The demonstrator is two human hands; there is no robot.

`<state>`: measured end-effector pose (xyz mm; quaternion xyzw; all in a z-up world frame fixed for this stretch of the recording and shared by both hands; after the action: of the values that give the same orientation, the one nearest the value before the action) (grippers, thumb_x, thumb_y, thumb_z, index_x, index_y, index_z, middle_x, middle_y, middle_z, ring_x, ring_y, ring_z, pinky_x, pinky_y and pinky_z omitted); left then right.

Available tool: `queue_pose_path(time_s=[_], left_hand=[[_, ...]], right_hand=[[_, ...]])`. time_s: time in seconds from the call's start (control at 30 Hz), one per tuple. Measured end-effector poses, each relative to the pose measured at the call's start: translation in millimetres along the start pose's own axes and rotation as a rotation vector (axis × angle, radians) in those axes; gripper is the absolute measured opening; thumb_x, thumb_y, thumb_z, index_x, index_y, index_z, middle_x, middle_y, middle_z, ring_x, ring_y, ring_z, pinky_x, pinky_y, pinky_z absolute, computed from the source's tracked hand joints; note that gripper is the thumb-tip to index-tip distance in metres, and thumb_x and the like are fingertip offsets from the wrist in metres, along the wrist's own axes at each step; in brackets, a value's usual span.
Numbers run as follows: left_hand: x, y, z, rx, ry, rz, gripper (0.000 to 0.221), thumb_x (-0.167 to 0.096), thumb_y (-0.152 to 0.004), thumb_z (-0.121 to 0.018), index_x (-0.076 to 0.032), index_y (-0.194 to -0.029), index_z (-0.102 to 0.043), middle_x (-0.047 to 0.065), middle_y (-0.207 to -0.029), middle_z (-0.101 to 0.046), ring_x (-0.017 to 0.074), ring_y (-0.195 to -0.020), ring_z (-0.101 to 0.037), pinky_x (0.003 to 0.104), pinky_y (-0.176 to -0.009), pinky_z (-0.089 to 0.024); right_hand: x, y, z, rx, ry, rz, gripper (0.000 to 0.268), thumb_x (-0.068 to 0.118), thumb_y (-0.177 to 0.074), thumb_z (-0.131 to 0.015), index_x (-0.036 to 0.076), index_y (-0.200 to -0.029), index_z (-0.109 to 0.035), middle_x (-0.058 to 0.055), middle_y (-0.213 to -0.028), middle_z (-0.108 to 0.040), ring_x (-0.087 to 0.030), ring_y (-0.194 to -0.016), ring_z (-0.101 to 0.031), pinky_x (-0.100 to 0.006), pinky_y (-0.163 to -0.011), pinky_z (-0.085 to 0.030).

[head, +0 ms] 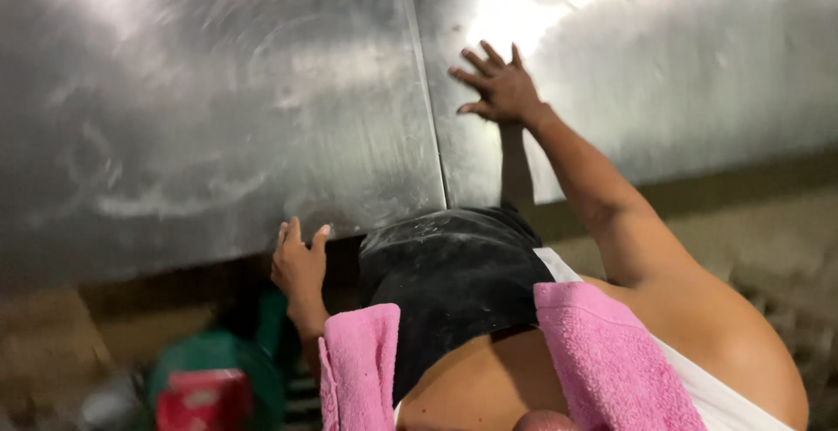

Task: Cleaning and wiping down a metal preparation table in a bakery production area.

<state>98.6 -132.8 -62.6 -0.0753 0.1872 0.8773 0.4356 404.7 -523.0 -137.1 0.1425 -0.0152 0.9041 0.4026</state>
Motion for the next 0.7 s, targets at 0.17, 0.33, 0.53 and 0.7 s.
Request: queue_pose_path(time_s=[0.17,0.33,0.53,0.7], left_hand=[[14.6,71.7,-11.8,-0.019,-0.001,0.241,0.069,-0.055,-0.089,-0.073,-0.012,-0.141,-0.063,0.017,-0.151,-0.056,0.0424,-0.127,-0.058,0.055,-0.098,-0.050],[27.7,121.9,-18.7,-0.032,0.024,0.412,0.070,-0.055,-0.091,-0.071,-0.011,-0.144,-0.060,0.018,-0.153,-0.053,0.0431,-0.130,-0.056,0.057,-0.101,-0.048],[37.5,154.1,-24.0,-0.016,0.091,0.549,0.072,-0.057,-0.089,-0.068,-0.012,-0.144,-0.058,0.019,-0.153,-0.051,0.0438,-0.130,-0.055,0.056,-0.101,-0.047],[71.0,163.1,-54.0,-0.121,0.105,0.450,0.071,-0.059,-0.088,-0.070,-0.008,-0.137,-0.064,0.024,-0.144,-0.058,0.0462,-0.121,-0.061,0.055,-0.097,-0.052]], right_hand=[[-32.8,-101.3,3.6,0.023,0.058,0.084,0.092,0.085,-0.083,-0.047,0.036,-0.160,-0.037,-0.006,-0.170,-0.027,-0.043,-0.154,-0.018,-0.089,-0.103,-0.009],[-37.8,-211.7,-37.1,0.016,0.076,-0.034,0.070,0.075,-0.112,-0.041,0.027,-0.163,-0.039,-0.014,-0.179,-0.030,-0.049,-0.163,-0.020,-0.086,-0.118,-0.017],[72.8,-242.8,-75.2,0.022,-0.109,0.176,0.093,0.074,-0.100,-0.053,0.012,-0.166,-0.031,-0.023,-0.172,-0.017,-0.055,-0.157,-0.011,-0.076,-0.121,-0.011],[168.6,-167.1,-86.4,0.023,0.028,0.226,0.100,0.058,-0.093,-0.067,-0.002,-0.162,-0.025,-0.036,-0.166,-0.013,-0.064,-0.151,-0.006,-0.079,-0.116,-0.012]])
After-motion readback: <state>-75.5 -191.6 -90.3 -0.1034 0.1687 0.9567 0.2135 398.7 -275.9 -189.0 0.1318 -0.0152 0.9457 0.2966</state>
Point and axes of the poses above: each hand's wrist, its own y-axis away from the middle knuckle, its own z-axis out of the back of the hand, x = y × z, the point moved 7 cm from there along -y, towards the middle knuckle
